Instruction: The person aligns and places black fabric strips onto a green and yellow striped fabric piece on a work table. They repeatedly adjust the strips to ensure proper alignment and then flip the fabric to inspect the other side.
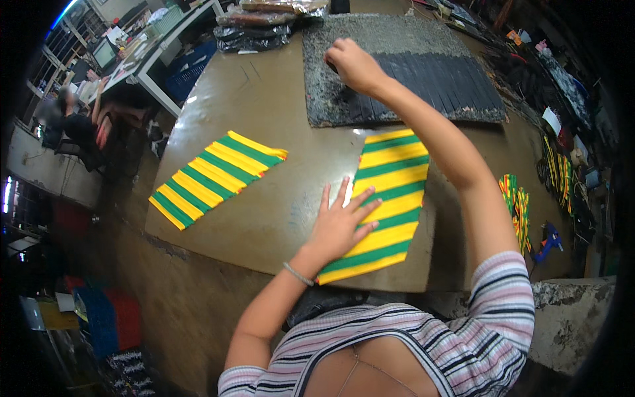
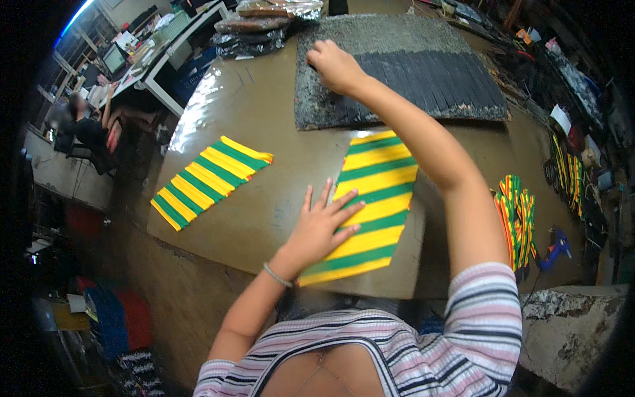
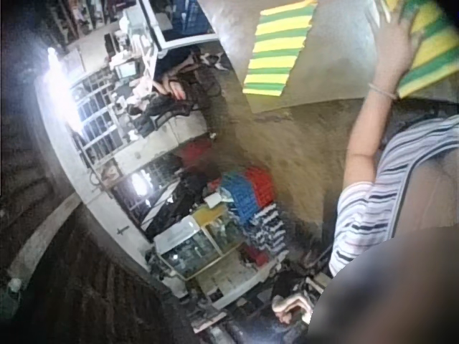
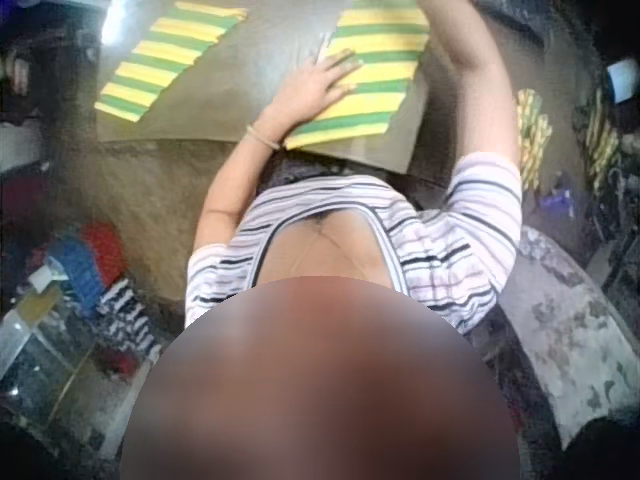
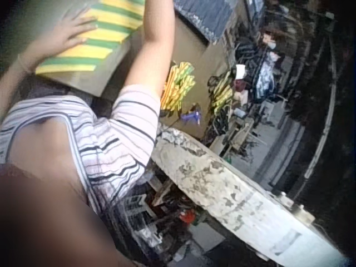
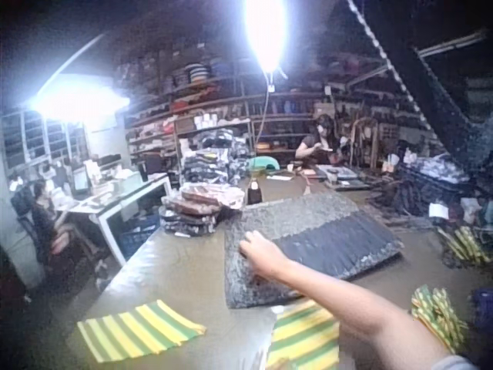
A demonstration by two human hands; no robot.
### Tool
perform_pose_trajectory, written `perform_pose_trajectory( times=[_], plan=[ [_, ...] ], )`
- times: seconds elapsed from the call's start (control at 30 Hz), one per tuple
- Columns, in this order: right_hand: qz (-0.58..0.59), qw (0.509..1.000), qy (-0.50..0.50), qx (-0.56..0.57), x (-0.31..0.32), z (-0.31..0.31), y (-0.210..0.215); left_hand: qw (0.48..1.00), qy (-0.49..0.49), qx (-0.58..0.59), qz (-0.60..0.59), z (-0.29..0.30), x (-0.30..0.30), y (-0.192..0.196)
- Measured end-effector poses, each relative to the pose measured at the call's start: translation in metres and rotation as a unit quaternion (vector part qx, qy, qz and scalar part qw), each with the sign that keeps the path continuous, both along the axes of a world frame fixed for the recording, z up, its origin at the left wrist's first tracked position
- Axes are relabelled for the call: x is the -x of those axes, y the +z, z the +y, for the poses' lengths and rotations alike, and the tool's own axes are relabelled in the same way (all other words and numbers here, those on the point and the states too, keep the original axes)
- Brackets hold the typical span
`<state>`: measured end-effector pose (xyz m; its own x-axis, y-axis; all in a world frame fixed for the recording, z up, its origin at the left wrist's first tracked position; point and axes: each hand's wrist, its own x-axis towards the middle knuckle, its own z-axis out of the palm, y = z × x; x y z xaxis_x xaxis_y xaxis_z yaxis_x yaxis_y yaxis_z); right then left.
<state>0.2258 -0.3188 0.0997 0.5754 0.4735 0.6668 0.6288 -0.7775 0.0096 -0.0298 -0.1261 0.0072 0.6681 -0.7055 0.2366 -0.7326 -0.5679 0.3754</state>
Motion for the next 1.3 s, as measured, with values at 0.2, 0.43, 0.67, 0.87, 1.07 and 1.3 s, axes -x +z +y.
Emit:
perform_pose_trajectory(
  times=[0.2,0.43,0.67,0.87,1.07,1.3],
  plan=[
    [-0.096,0.992,0.057,-0.061,0.26,-0.003,0.08,0.831,-0.1,0.391,0.383,0.002,0.019,0.05],
    [0.234,0.95,0.158,-0.132,0.415,0.015,0.012,0.63,-0.056,0.544,0.551,0.003,0.08,0.101],
    [0.427,0.638,-0.019,-0.64,0.431,0.034,-0.024,0.791,-0.019,0.431,0.433,-0.013,0.102,0.09],
    [0.479,0.537,0.034,-0.694,0.416,0.021,-0.035,0.657,-0.039,0.5,0.563,-0.011,0.088,0.084],
    [0.62,0.308,0.122,-0.711,0.405,0.008,-0.04,0.951,-0.062,0.251,0.171,-0.003,0.065,0.073],
    [0.322,0.379,0.406,-0.767,0.446,-0.061,-0.014,0.971,0.075,0.225,-0.008,0.068,-0.004,0.053]
  ],
)
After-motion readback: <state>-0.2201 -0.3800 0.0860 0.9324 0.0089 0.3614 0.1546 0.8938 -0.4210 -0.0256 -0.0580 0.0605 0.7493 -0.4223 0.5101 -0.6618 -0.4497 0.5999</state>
